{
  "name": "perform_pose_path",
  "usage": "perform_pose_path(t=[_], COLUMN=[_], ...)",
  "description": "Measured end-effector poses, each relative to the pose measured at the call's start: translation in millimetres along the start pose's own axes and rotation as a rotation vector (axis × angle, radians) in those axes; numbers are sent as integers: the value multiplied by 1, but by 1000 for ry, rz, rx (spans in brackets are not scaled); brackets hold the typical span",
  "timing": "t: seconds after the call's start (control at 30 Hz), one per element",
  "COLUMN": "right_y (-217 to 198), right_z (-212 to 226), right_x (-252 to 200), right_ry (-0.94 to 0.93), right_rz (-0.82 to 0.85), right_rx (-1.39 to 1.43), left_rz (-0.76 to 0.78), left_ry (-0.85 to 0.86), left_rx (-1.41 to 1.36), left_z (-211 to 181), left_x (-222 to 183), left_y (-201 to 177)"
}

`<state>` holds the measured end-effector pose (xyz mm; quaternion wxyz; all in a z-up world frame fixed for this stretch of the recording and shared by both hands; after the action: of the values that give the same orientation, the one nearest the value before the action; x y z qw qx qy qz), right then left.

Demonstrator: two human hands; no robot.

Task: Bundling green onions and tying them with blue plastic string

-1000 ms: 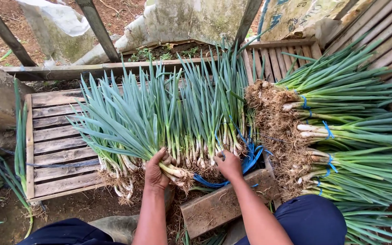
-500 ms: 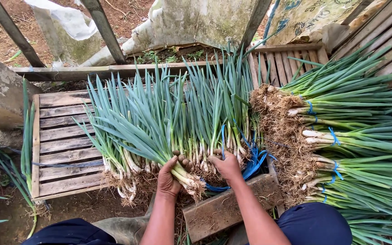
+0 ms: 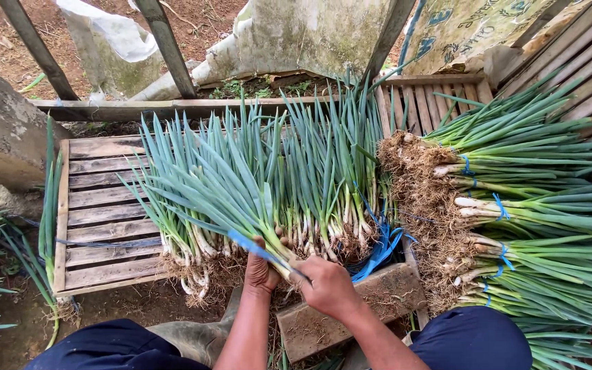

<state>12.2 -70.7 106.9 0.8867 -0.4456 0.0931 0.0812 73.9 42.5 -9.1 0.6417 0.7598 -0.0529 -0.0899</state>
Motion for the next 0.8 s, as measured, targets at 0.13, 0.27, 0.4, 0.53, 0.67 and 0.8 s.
perform_pose_path(t=[0.13, 0.27, 0.4, 0.53, 0.67, 0.8], right_y=[-7, 3, 4, -1, -32, -52], right_z=[13, -10, -14, -32, -61, -23], right_x=[-5, 5, 7, 10, 12, 11], right_ry=[-67, 79, 165, 242, 323, 237], right_rz=[-58, -40, 87, 163, -53, 39], right_rx=[44, 10, -184, -96, 375, 513], left_rz=[-136, -209, -307, -332, -393, -375], left_ry=[162, 74, 128, 90, 170, 158], left_rx=[87, 62, 159, 218, 216, 160], left_z=[-4, 2, 4, 3, -13, -13], left_x=[3, 3, 5, 5, -6, 3], left_y=[-28, -32, -46, -30, 28, 24])
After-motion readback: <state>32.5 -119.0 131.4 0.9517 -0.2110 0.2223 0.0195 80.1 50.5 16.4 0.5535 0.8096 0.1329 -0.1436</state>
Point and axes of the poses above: each hand's wrist, its own x-axis towards the middle knuckle, its own y-axis out of the palm, z = x × y, the point moved 6 cm from there along x, towards the middle knuckle, and after that the axes turned 14 degrees about y, right-handed, at the moved point
